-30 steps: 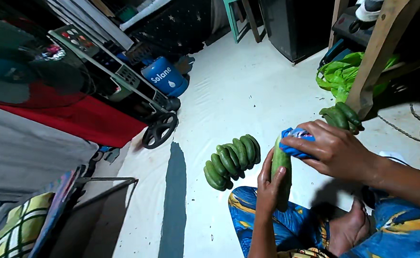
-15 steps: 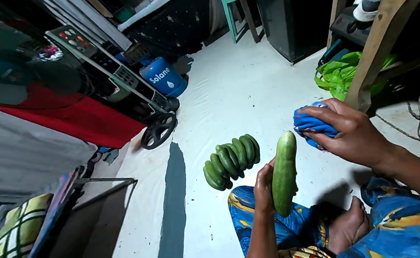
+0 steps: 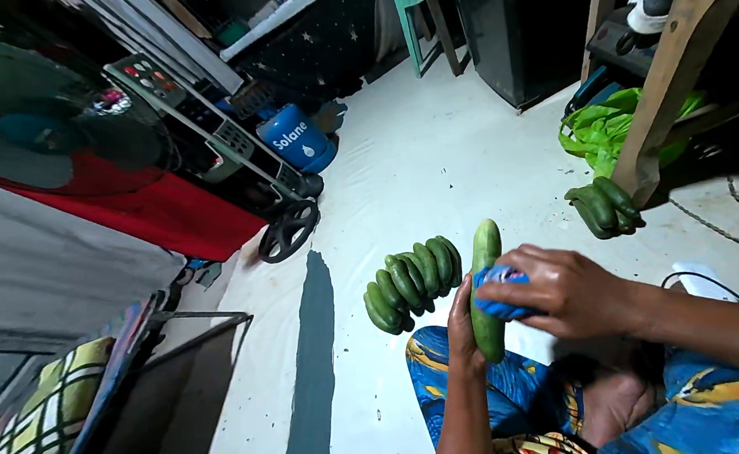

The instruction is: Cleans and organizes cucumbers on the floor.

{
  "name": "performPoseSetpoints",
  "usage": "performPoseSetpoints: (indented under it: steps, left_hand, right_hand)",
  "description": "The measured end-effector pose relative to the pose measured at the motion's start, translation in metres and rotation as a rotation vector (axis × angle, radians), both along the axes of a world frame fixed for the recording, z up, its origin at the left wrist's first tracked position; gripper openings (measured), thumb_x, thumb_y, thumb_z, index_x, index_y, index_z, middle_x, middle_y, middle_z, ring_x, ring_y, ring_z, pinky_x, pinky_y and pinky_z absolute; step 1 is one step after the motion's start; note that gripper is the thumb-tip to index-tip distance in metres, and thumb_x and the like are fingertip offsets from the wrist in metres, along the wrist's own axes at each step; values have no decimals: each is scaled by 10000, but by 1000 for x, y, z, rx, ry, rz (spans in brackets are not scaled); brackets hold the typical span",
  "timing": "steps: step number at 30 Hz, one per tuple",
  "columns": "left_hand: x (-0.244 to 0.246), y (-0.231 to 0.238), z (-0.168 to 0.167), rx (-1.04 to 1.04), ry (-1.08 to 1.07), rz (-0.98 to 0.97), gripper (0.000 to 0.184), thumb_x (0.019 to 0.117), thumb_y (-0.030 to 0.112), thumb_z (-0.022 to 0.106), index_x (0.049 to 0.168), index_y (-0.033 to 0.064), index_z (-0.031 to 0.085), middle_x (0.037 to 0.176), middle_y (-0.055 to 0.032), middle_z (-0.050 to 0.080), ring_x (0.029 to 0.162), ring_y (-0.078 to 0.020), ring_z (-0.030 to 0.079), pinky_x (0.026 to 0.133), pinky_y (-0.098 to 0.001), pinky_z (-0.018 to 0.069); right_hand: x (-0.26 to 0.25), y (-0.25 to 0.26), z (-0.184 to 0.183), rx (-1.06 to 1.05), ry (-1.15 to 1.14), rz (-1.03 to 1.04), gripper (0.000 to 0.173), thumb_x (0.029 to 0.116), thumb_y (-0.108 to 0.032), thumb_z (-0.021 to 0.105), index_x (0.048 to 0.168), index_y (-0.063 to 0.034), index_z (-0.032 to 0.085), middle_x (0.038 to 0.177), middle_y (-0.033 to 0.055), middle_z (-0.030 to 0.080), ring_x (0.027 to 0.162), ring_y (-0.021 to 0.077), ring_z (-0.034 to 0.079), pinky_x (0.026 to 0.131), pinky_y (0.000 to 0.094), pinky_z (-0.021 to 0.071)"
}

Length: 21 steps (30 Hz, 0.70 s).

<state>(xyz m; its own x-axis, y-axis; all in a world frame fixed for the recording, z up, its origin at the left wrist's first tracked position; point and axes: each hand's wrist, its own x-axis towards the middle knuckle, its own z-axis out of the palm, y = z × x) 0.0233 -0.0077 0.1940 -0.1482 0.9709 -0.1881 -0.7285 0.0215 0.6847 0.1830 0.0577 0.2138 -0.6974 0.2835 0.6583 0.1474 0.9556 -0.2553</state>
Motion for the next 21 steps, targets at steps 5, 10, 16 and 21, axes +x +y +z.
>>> performPoseSetpoints:
  steps: [5, 10, 16, 21]
  left_hand:
    - [-1, 4, -4, -40, -34, 40, 472, 1113, 240, 243, 912, 109, 650, 744, -9, 710, 679, -67, 705, 632, -220, 594]
    - [-4, 4, -7, -57, 10, -107, 563, 1109, 319, 164, 992, 13, 621, 735, -114, 678, 576, -160, 669, 511, -258, 563]
    - [-1, 3, -5, -22, 15, 16, 506, 1106, 234, 215, 897, 112, 659, 720, -17, 712, 635, -82, 703, 589, -227, 596]
    - [-1, 7, -11, -53, 38, 119, 408, 1116, 218, 262, 1007, 96, 635, 807, 2, 710, 747, -45, 703, 696, -208, 588]
  right_hand:
    - [-6, -1, -1, -47, -66, 122, 339, 894, -216, 657, 1224, -167, 716, 982, 152, 668, 829, 301, 668, 590, 397, 538]
    - [4, 22, -2, -30, 37, -195, 376, 846, -194, 710, 1217, -142, 739, 1060, 167, 687, 907, 324, 687, 667, 427, 579]
    - [-5, 1, -3, 7, -26, -56, 346, 880, -193, 670, 1220, -191, 732, 1035, 173, 681, 871, 326, 675, 630, 418, 556]
    - [-14, -10, -3, -64, -124, 232, 374, 839, -180, 703, 1212, -153, 720, 967, 180, 656, 814, 346, 660, 569, 430, 523]
